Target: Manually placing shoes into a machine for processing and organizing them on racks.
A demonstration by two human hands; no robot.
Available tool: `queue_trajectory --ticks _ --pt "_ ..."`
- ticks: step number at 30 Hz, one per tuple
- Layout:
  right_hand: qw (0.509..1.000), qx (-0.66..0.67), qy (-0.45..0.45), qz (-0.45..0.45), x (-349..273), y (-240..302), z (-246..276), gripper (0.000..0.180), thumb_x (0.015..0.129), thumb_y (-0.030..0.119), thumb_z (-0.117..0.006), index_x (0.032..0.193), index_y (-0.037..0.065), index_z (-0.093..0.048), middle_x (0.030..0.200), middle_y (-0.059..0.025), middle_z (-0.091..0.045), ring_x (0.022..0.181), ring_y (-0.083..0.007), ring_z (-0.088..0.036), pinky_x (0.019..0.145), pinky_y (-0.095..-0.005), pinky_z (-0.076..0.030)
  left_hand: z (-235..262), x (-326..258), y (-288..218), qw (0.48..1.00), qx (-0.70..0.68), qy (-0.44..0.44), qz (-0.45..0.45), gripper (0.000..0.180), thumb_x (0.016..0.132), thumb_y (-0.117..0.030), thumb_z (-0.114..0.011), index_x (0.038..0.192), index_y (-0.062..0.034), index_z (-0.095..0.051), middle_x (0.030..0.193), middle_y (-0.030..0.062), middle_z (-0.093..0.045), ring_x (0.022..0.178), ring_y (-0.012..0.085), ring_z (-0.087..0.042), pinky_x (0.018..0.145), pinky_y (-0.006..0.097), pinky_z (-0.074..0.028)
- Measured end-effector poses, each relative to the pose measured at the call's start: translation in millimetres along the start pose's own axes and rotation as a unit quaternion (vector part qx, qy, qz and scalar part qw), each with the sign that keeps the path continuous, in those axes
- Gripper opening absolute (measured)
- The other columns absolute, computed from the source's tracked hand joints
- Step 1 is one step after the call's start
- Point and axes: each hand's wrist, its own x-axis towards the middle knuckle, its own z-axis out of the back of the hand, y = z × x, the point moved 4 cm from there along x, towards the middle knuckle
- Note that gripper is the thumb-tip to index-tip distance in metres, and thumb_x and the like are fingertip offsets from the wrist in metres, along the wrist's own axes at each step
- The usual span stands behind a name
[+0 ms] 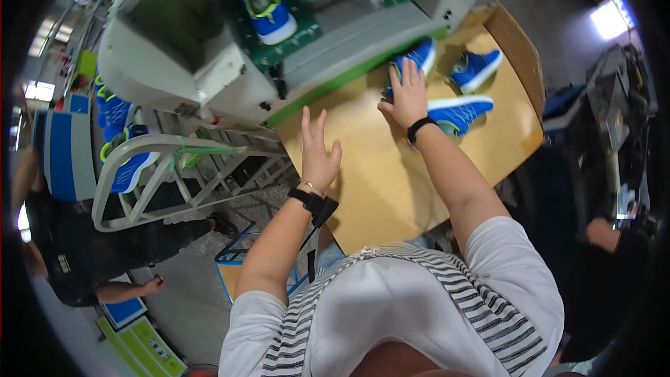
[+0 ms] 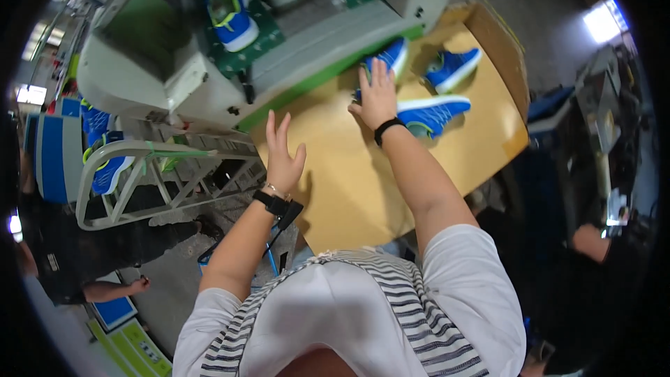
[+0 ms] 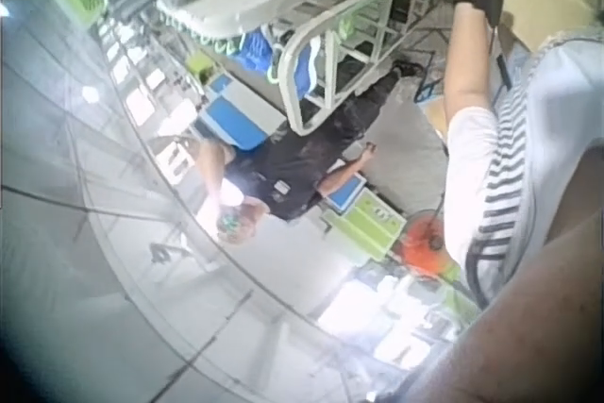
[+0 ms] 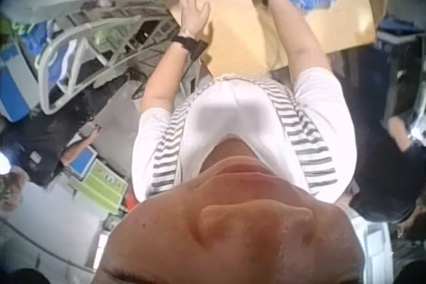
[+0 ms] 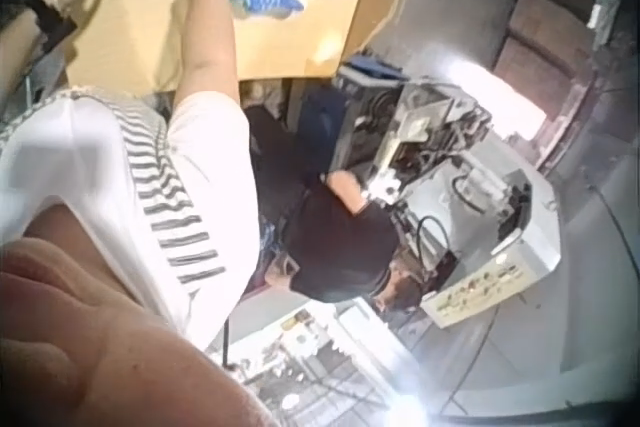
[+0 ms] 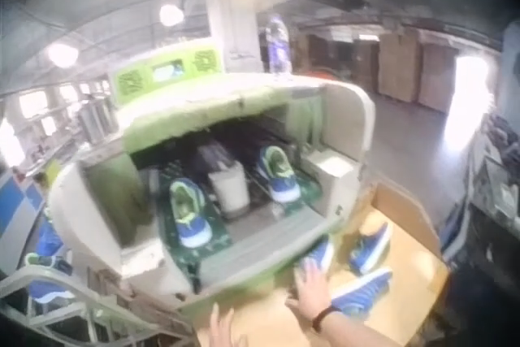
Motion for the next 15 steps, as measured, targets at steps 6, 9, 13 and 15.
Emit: queue_trajectory --ticks 6,9,13,15 --pt "0.997 -0.051 -0.001 -0.05 -10 -35 -14 0.082 0.067 0.028 -0.082 0.137 0.01 -0.044 0.148 -0.0297 -0.029 0.142 -0.0404 -0.023 0.114 -0.0559 -0.02 -25 -54 24 0.987 -0.017 0.137 0.082 0.052 0.086 -0.011 -0.061 0.135 -0.0013 -0.045 0.154 0.0235 -0.019 0.137 0.0429 -0.03 0.112 0.043 -0.031" --pt "0.99 0.124 -0.036 -0.061 -34 -15 30 0.076 0.07 0.02 -0.078 0.136 0.007 -0.044 0.145 -0.0306 -0.033 0.136 -0.0429 -0.032 0.111 -0.0497 -0.028 -13 -66 34 0.988 -0.03 0.113 0.105 0.055 0.091 -0.02 -0.06 0.138 -0.0014 -0.041 0.152 0.0236 -0.023 0.14 0.0397 -0.028 0.113 0.043 -0.03" --pt "0.85 0.526 0.018 -0.012 -108 53 55 0.07 0.076 0.02 -0.074 0.136 0.003 -0.042 0.138 -0.0264 -0.044 0.124 -0.0419 -0.046 0.104 -0.0414 -0.04 -35 -52 32 0.952 -0.252 -0.024 0.17 0.067 0.095 -0.029 -0.058 0.148 -0.0018 -0.025 0.152 0.0225 -0.024 0.141 0.0348 -0.025 0.114 0.042 -0.025" --pt "0.832 0.519 0.183 0.069 -155 83 48 0.065 0.081 0.022 -0.07 0.136 0.002 -0.043 0.134 -0.0242 -0.049 0.121 -0.0399 -0.05 0.1 -0.0414 -0.044 -52 -63 31 0.928 -0.277 -0.08 0.235 0.073 0.089 -0.024 -0.064 0.147 -0.0017 -0.023 0.148 0.0229 -0.027 0.137 0.0345 -0.029 0.113 0.041 -0.026"
